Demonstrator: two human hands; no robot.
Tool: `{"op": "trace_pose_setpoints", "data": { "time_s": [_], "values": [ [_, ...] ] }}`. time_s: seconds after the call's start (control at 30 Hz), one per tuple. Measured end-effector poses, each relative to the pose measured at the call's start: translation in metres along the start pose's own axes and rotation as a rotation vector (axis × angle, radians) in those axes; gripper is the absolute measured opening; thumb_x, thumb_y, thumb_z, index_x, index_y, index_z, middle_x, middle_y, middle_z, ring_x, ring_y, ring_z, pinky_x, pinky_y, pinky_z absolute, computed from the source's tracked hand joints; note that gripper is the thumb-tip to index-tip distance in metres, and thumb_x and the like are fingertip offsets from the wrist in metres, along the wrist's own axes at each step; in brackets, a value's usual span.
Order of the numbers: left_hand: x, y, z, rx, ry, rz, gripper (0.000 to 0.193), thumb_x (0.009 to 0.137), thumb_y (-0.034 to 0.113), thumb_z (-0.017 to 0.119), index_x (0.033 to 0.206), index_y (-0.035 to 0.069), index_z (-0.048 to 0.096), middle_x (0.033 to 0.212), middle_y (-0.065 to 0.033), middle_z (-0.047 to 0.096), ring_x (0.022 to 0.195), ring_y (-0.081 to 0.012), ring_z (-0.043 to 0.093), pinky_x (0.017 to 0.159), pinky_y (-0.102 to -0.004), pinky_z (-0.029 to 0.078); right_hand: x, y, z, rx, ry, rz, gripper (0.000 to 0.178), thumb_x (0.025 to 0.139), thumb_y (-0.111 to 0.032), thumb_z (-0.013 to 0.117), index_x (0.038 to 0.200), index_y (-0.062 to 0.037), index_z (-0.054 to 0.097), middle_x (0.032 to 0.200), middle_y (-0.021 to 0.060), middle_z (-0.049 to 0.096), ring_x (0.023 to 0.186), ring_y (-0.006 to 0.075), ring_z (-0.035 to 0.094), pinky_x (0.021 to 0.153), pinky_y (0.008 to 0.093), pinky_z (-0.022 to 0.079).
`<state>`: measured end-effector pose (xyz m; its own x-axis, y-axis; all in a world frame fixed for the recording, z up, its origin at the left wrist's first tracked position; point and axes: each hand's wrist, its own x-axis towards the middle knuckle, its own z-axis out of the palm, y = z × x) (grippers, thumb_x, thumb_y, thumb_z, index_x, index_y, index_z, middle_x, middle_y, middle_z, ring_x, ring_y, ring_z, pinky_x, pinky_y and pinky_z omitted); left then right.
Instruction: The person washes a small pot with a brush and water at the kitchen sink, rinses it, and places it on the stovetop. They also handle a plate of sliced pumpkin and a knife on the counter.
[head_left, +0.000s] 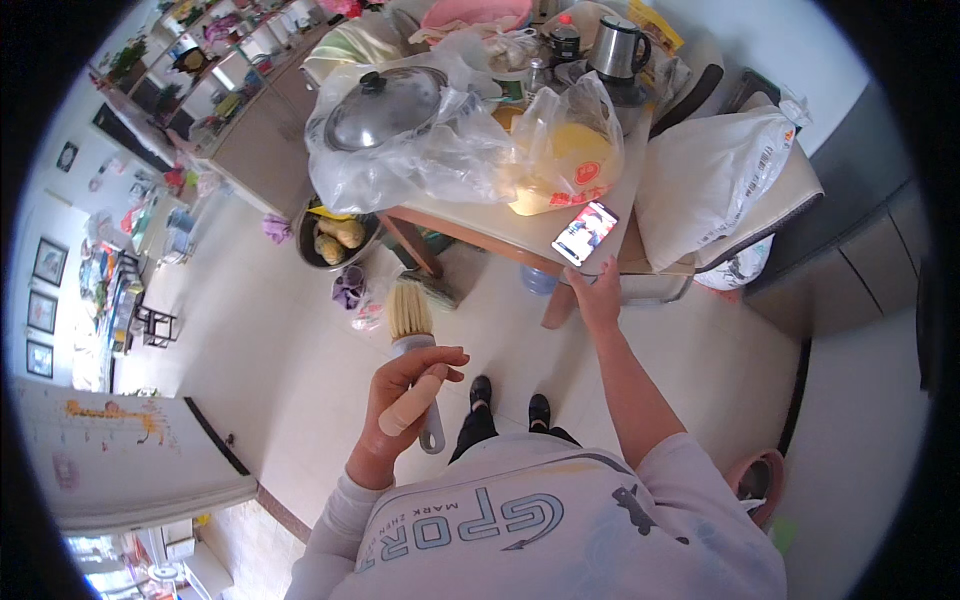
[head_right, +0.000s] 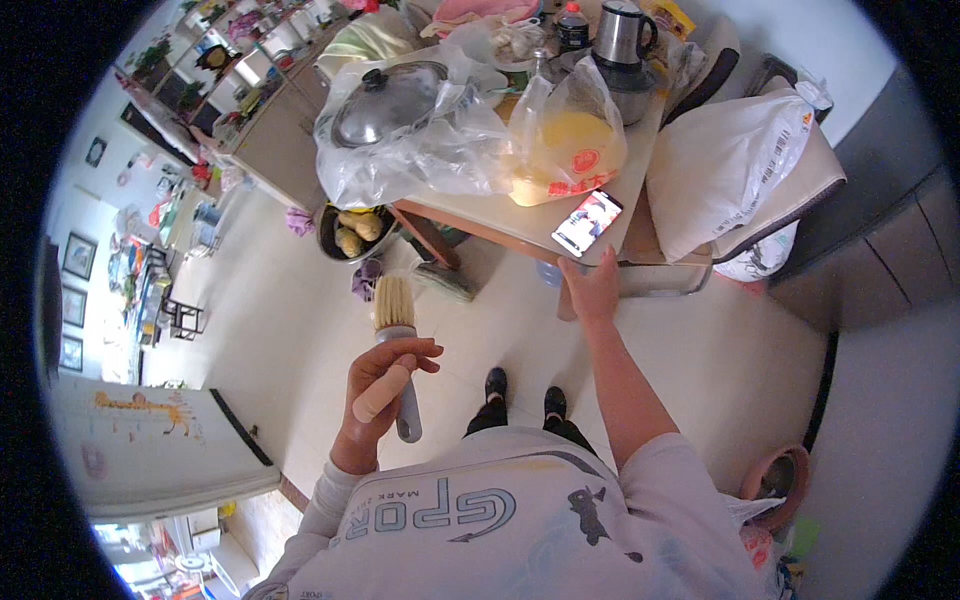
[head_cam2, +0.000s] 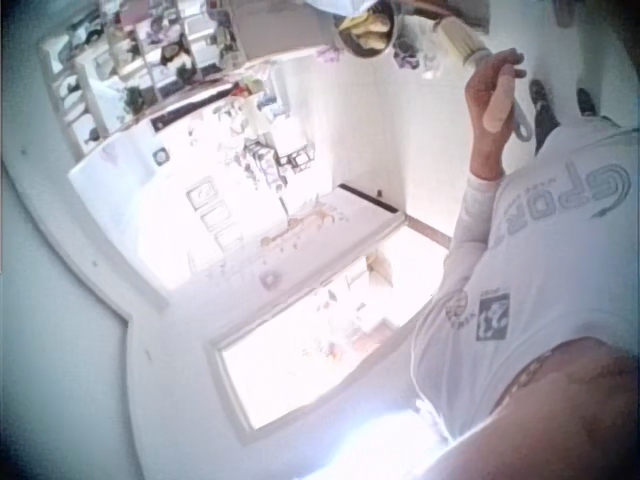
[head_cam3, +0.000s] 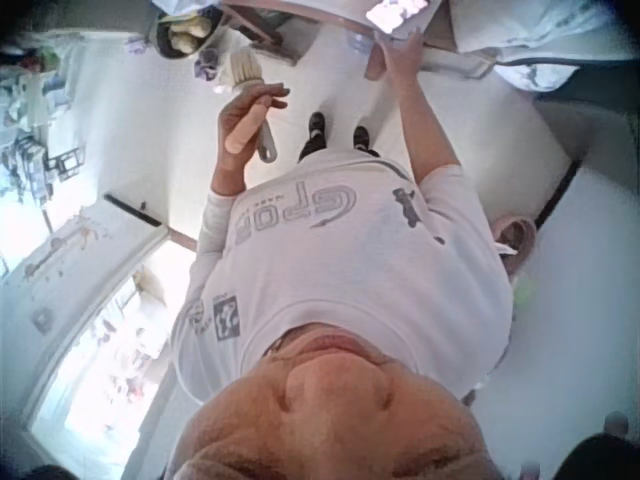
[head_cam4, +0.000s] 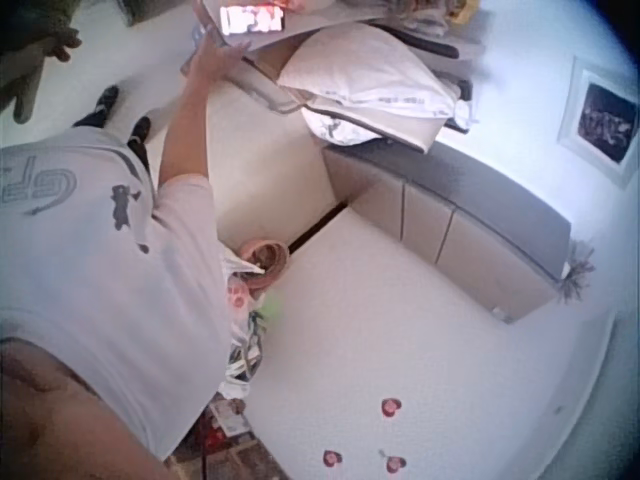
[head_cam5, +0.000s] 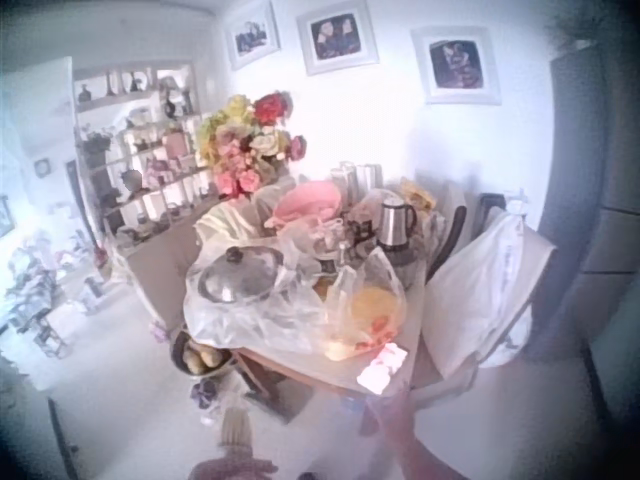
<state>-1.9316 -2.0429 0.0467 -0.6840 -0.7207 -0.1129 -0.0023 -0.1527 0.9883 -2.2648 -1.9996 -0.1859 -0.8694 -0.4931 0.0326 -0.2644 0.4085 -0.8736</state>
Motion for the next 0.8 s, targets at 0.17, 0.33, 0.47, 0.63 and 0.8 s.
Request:
{"op": "trace_pose_setpoints", "data": {
  "time_s": [0.17, 0.33, 0.47, 0.63, 0.8],
  "values": [
    [0.048, 0.008, -0.028, -0.026, -0.118, -0.048, 0.033, 0.098, 0.016, 0.058, 0.122, -0.004, 0.071, 0.115, -0.0138, 0.073, 0.103, -0.0213, 0.066, 0.095, -0.0352, 0.051, 0.028, -0.015, 0.021, -0.149, 0.108, 0.033, 0.111, 0.072, -0.054, 0.087, 0.15, 0.0069, 0.037, 0.14, 0.0298, 0.057, 0.129, 0.045, 0.056, 0.108, 0.0491, 0.046],
    [0.093, 0.017, -0.075, -0.024, -0.242, -0.038, 0.032, 0.101, 0.019, 0.061, 0.122, -0.003, 0.071, 0.115, -0.0101, 0.072, 0.104, -0.0167, 0.067, 0.094, -0.0304, 0.053, 0.037, -0.033, 0.038, -0.24, 0.111, 0.187, 0.118, 0.069, -0.054, 0.089, 0.153, 0.0058, 0.033, 0.146, 0.0279, 0.052, 0.134, 0.0439, 0.052, 0.108, 0.0502, 0.046],
    [0.11, 0.025, -0.113, 0.031, -0.202, -0.055, 0.033, 0.099, 0.018, 0.058, 0.121, -0.003, 0.072, 0.115, -0.0126, 0.073, 0.103, -0.0198, 0.067, 0.095, -0.0343, 0.052, 0.047, -0.041, 0.073, -0.455, 0.186, 0.328, 0.122, 0.069, -0.055, 0.088, 0.159, -0.0001, 0.026, 0.152, 0.0237, 0.048, 0.137, 0.0446, 0.048, 0.108, 0.0566, 0.045],
    [0.131, 0.034, -0.137, 0.053, -0.214, -0.028, 0.033, 0.099, 0.017, 0.058, 0.121, -0.003, 0.072, 0.115, -0.0123, 0.073, 0.104, -0.0197, 0.066, 0.094, -0.0338, 0.053, 0.053, -0.03, 0.092, -0.597, 0.362, 0.327, 0.121, 0.07, -0.058, 0.085, 0.161, -0.0096, 0.023, 0.155, 0.0147, 0.047, 0.138, 0.04, 0.047, 0.105, 0.0602, 0.047],
    [0.136, 0.031, -0.16, 0.08, -0.199, -0.041, 0.029, 0.101, 0.013, 0.058, 0.122, -0.004, 0.071, 0.115, -0.012, 0.073, 0.105, -0.0192, 0.068, 0.092, -0.0326, 0.054, 0.053, -0.046, 0.096, -0.543, 0.34, 0.317, 0.11, 0.069, -0.049, 0.087, 0.157, -0.0095, 0.033, 0.149, 0.0138, 0.051, 0.134, 0.0387, 0.051, 0.101, 0.06, 0.049]
  ]
}}
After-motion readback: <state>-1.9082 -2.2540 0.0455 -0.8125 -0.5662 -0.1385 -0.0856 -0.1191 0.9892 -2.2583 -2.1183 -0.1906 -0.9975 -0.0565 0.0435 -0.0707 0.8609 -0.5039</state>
